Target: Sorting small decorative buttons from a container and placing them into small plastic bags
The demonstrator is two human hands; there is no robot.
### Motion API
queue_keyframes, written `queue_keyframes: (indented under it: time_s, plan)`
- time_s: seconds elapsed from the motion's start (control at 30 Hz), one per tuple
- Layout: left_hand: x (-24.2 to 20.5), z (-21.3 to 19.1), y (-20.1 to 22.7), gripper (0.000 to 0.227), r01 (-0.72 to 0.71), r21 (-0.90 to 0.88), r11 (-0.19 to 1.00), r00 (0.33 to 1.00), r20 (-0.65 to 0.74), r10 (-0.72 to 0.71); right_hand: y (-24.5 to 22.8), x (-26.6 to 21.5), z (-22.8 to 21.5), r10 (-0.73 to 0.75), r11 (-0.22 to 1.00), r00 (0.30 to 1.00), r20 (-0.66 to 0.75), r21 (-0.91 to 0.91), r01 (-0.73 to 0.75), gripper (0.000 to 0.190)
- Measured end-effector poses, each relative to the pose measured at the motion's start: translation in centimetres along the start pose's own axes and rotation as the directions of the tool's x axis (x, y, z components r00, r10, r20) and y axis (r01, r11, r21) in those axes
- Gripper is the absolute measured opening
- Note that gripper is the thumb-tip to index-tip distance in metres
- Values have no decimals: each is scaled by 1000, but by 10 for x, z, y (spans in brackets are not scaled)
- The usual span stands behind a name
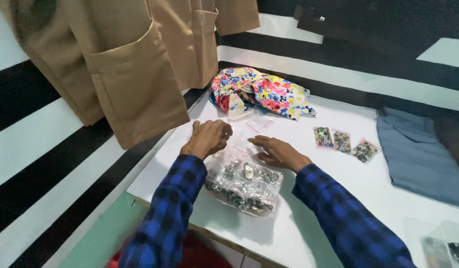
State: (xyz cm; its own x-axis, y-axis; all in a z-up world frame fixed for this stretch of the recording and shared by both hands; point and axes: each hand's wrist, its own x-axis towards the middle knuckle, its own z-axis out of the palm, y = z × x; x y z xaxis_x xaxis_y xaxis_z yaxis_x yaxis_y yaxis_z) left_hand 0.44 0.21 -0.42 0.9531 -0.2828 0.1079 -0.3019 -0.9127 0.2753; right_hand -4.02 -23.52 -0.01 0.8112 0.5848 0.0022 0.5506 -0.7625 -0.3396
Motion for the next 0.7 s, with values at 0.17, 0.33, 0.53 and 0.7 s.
queue_keyframes:
  time_s: [0.17, 0.33, 0.53, 0.7]
  plan:
    - [20, 9, -3, 21, -20, 45, 999, 998, 52, 17, 86, 38, 85, -138, 964, 965, -224, -255, 78, 32]
    - [34, 22, 11, 19, -49, 43, 998, 999, 10, 49, 106, 38, 95, -134, 945, 940, -314, -326, 25, 20]
    - [26, 18, 26, 23, -85, 39, 996, 996, 26, 84, 80, 24, 51, -2, 999, 914, -405, 32, 16, 19]
    - [24, 13, 39, 39, -161, 55, 985, 987, -14, 162, 58, 14, 24, 96, 981, 857, -506, 192, 3, 14]
